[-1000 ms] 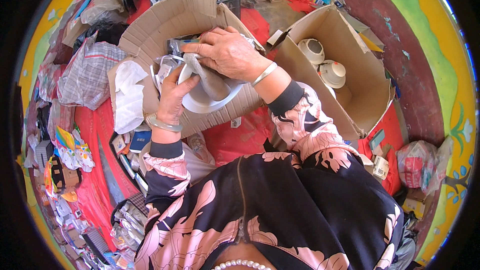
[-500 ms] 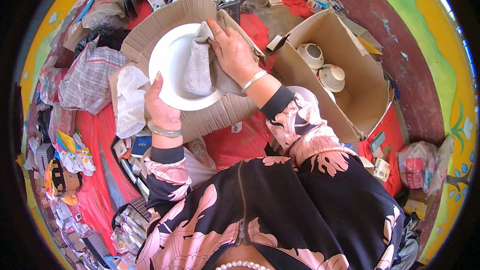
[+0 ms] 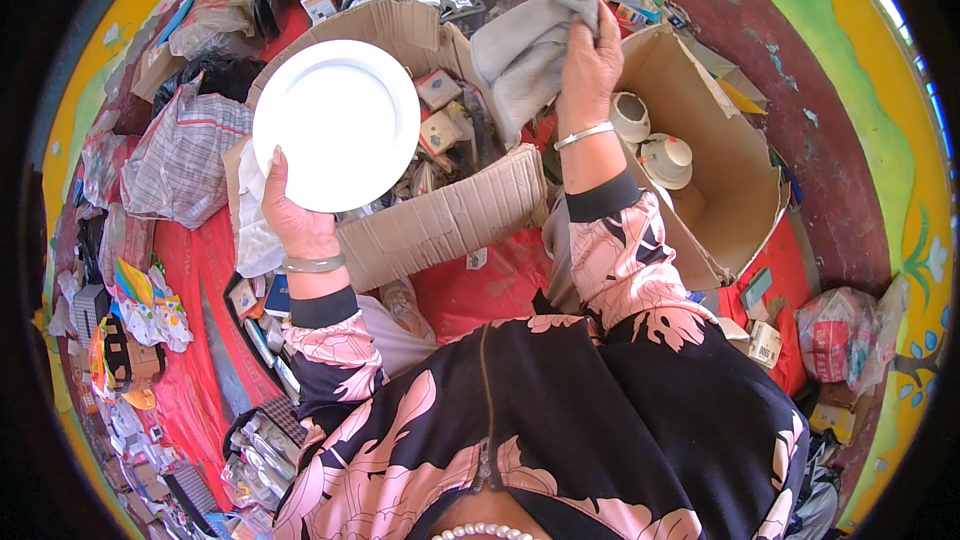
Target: The person cleans a white plate using a cloth by hand, rotating and wiping both sides of the plate.
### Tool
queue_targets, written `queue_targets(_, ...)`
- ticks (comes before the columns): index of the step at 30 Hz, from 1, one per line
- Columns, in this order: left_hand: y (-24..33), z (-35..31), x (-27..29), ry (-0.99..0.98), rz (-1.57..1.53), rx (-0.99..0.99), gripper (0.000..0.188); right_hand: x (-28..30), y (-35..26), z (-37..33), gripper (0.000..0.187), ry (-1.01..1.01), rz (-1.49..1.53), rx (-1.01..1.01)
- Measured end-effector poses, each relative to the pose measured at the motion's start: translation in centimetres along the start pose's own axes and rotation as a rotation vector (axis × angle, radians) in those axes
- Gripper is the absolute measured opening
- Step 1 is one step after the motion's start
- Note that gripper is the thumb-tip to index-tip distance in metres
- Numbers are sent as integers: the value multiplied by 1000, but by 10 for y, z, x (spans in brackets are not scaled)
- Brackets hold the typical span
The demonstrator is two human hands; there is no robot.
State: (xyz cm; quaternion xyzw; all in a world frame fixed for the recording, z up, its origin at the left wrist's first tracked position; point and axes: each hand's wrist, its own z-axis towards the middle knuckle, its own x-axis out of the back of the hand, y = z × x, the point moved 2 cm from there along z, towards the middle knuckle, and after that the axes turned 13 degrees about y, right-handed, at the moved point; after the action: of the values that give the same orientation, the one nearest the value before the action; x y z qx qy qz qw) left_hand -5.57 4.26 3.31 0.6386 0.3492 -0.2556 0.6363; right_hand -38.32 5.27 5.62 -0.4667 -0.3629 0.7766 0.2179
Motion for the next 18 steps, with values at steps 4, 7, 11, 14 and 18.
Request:
queue_targets(4,-6,-5,-3,-16,29,63,56,-33,-22,-56,32,-204,-327,403)
queue_targets(7,-22,-9,-8,-21,116,114,51,-50,-21,-92,37,-516,-386,751)
queue_targets(11,-32,-18,-15,-71,219,98,39,-58,-2,-116,33,-795,-386,1010)
queue_targets(14,-32,-17,-11,-54,208,60,36,-58,0,-122,41,-893,-505,1015)
queue_targets(18,-21,-17,-18,-47,191,10,40,-56,1,-130,46,-912,-643,951)
